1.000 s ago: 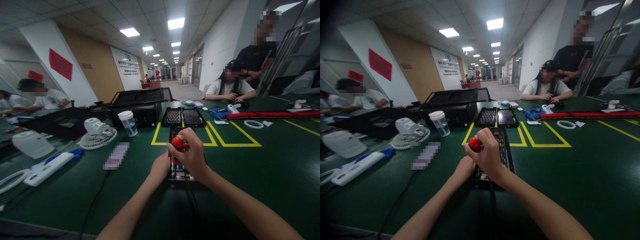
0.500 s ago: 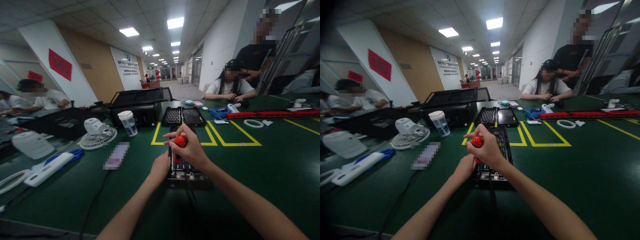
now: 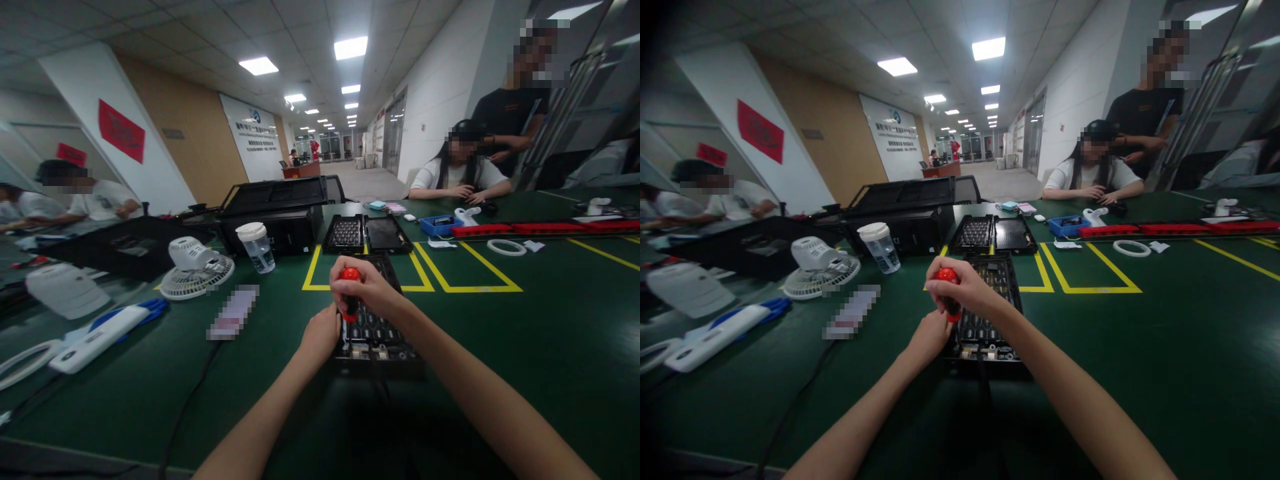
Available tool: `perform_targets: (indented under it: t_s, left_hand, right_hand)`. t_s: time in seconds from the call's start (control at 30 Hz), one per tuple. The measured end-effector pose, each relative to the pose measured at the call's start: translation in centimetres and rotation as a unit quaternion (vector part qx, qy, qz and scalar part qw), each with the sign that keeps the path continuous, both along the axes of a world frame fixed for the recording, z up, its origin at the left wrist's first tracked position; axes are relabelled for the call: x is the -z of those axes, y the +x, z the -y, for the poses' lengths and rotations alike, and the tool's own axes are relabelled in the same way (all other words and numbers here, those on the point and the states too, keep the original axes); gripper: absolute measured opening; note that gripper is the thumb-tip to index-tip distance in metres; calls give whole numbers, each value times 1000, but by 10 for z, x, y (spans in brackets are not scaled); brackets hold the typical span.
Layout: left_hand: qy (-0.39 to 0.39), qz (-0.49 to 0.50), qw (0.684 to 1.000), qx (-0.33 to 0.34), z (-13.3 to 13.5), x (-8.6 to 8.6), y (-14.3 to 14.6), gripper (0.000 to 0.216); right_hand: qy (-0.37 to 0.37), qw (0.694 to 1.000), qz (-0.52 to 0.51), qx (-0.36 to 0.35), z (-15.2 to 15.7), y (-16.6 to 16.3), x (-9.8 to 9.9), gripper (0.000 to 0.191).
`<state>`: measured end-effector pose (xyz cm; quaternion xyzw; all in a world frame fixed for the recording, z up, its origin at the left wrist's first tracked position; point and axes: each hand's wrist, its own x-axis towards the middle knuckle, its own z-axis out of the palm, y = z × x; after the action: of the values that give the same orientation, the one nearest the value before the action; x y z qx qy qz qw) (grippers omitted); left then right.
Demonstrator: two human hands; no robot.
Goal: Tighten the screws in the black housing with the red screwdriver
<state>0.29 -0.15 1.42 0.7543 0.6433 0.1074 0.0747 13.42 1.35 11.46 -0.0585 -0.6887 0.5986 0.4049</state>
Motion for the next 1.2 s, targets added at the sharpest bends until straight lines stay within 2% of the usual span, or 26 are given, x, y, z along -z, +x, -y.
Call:
perform_targets:
  t_s: [0.1, 0.2, 0.3, 0.5, 0.73, 1.2]
  left_hand:
    - [6, 2, 1000, -3, 0, 1, 0, 29]
    - [19, 9, 1000, -4, 0, 2, 0, 28]
    - [25, 10, 1000, 0, -1, 4, -1, 28]
    - [15, -3, 1000, 8, -2, 4, -1, 28]
    - [24, 17, 1000, 0, -2, 4, 0, 28]
    - [23, 24, 999, -4, 1, 2, 1, 30]
  right_hand:
    - [-57, 995, -37, -73, -5, 2, 2, 18]
    - [-87, 990, -51, -103, -7, 6, 1, 17]
    - [-87, 989, -41, -111, -6, 12, -1, 14]
    - [-46, 990, 13, -133, -4, 21, -6, 20]
    - [-33, 992, 1, -119, -8, 19, -3, 24]
    - [-28, 997, 6, -65, -14, 27, 1, 21]
